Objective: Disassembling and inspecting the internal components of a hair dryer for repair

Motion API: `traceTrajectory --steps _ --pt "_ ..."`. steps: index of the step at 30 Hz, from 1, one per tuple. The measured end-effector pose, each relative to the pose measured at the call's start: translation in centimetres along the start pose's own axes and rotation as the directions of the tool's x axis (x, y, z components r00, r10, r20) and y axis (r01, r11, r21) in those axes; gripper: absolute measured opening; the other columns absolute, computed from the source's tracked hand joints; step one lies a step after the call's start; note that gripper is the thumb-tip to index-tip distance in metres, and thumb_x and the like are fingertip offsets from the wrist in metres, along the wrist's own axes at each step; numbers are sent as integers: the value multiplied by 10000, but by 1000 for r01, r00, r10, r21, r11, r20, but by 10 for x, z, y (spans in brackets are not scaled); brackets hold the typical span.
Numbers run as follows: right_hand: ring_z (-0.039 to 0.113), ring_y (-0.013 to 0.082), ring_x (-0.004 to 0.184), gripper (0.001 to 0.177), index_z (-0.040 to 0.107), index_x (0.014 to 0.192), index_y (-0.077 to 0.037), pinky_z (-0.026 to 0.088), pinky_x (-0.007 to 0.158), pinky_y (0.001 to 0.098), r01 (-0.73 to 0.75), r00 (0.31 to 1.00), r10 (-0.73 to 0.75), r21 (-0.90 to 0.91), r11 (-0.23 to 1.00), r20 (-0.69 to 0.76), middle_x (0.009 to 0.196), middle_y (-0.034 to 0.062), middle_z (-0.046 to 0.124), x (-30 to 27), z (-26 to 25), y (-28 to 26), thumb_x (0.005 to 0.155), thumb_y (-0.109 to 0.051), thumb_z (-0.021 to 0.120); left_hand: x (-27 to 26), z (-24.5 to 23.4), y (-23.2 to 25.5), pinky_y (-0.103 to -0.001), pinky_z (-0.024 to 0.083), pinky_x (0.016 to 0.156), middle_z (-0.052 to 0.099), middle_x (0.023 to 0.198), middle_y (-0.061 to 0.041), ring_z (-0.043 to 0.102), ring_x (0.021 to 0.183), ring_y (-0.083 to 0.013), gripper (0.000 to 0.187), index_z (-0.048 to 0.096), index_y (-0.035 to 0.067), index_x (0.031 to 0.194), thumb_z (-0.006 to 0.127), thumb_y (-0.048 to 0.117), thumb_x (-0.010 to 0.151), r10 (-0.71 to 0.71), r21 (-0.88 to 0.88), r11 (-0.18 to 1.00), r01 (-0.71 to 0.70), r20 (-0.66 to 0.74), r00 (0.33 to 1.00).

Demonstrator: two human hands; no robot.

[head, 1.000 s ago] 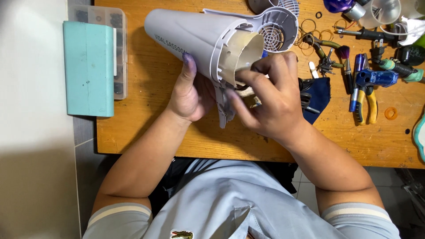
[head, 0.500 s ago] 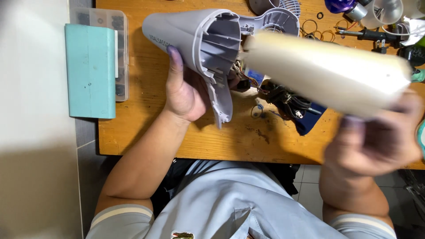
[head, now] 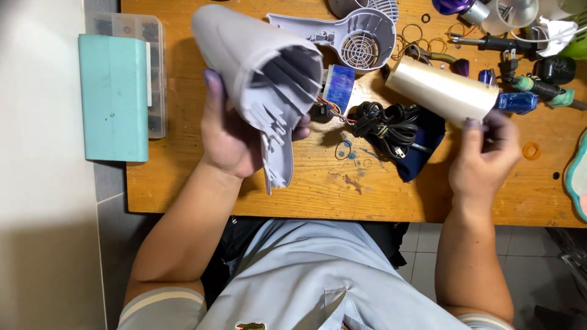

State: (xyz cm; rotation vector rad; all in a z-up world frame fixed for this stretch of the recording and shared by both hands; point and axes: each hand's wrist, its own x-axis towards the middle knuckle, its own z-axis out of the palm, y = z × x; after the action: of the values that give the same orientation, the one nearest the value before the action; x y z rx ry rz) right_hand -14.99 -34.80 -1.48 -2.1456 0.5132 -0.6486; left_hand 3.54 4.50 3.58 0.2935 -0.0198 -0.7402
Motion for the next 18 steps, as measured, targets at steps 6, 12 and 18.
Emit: traceTrajectory --steps 6,12,18 --pt "479 371 1289 549 413 1665 -1 441 1073 503 204 956 -249 -261 944 -155 1442 227 463 -8 -2 -88 1155 54 610 -44 12 -14 -275 399 281 769 759 -169 613 458 -130 685 675 -37 1196 929 538 924 109 658 753 24 -160 981" --pt "474 321 1243 459 434 1545 -51 465 985 421 433 901 -429 103 895 -66 1385 182 429 -30 21 -108 1185 -219 664 -62 42 -36 -285 547 1271 859 1487 51 737 1436 -48 939 822 196 1400 1074 424 524 17 770 166 616 -627 779" --pt "578 378 1293 451 482 1491 25 563 1061 427 500 851 -524 237 833 44 1368 262 539 -51 34 -105 1143 -191 671 -64 -28 -59 -659 568 1171 669 1639 -249 692 1449 -507 1114 425 24 1699 994 564 908 44 821 -516 -246 312 949"
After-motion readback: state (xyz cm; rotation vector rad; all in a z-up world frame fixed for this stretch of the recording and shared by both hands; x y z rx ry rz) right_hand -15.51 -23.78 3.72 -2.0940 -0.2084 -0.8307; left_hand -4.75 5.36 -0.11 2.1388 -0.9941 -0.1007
